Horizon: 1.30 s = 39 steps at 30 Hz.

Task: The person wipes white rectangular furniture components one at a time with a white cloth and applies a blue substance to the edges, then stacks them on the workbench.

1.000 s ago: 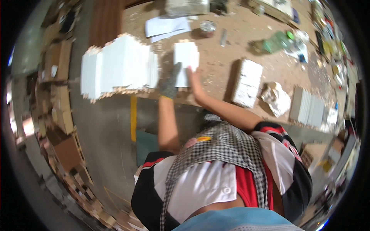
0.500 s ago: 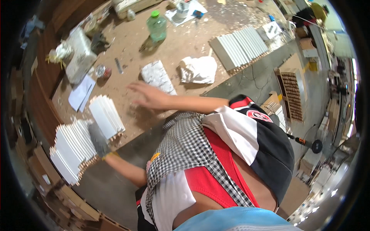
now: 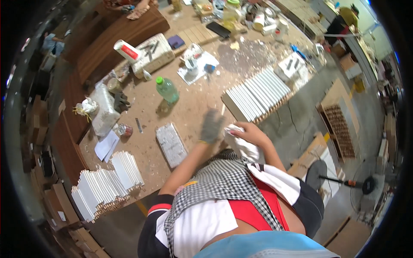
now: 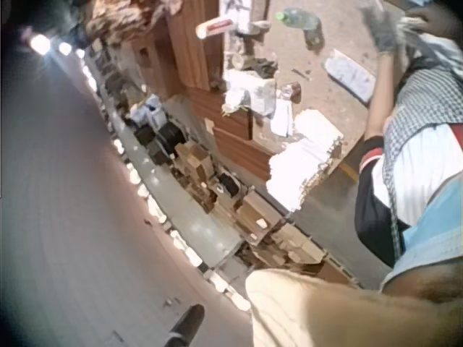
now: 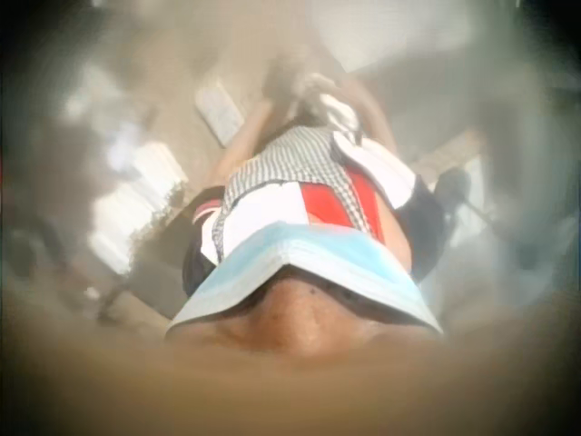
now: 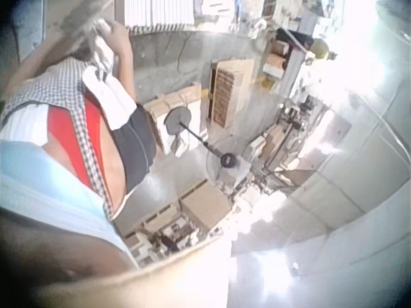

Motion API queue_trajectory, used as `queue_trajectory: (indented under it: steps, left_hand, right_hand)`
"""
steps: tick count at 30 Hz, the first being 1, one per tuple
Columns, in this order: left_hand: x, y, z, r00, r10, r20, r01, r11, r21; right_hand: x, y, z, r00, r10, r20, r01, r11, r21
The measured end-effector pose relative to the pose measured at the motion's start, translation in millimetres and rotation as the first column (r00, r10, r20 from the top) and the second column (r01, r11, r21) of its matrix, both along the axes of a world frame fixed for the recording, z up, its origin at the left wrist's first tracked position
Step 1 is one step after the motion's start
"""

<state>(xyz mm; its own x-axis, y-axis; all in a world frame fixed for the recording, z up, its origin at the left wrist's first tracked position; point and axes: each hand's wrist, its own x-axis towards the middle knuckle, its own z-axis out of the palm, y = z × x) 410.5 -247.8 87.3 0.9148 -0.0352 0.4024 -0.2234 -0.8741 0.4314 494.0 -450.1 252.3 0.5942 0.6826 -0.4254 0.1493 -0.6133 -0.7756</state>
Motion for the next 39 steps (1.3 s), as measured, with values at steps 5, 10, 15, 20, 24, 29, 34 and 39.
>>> queue_trajectory:
  steps: [5, 10, 15, 20, 24, 29, 34, 39]
  left_hand:
    - [76.7, -95.7, -8.9, 0.904, 0.229, -0.362, -0.394, 0.777, -0.491]
    - [53.6, -97.0, 17.3, 0.89, 0.274, -0.364, -0.448, 0.674, -0.588]
    - [49.6, -93.2, -9.9, 0.805, 0.346, -0.483, -0.577, 0.647, -0.498]
    - [49.9, -70.1, -19.3, 0.827, 0.016, -0.562, -0.561, -0.042, -0.827]
    - [50.4, -78.2, -9.5, 0.839, 0.543, -0.041, -0.509, 0.756, -0.412]
    - [46.3, -93.3, 65.7, 0.885, 0.109, -0.453, -0.098, 0.994, 0.046]
    - [41.3, -101.0, 10.5, 0.985, 0.17, 0.017, -0.171, 0.978, 0.122]
    - [18.0, -77.6, 66.3, 0.916, 0.15, -0.372, -0.368, 0.683, -0.631]
  right_hand:
    - [45.6, -66.4, -13.5, 0.97, -0.187, -0.152, 0.2, 0.977, 0.074]
    - [72.4, -78.9, -27.8, 0.881, -0.294, -0.37, 0.383, 0.903, 0.195]
    - [101.4, -57.0, -61.8, 0.824, -0.212, -0.526, 0.387, 0.889, 0.247]
    - [92.6, -14.1, -16.0, 0.434, -0.239, -0.869, 0.6, 0.796, 0.08]
    - [94.1, -4.4, -20.1, 0.323, -0.157, -0.933, 0.687, 0.717, 0.117]
    - [96.7, -2.5, -60.4, 0.255, 0.041, -0.966, 0.732, 0.644, 0.221]
    - [70.4, -9.1, -43.3, 0.281, 0.132, -0.951, 0.777, 0.551, 0.306]
    - [47.1, -20.1, -36.2, 0.33, 0.184, -0.926, 0.798, 0.469, 0.378]
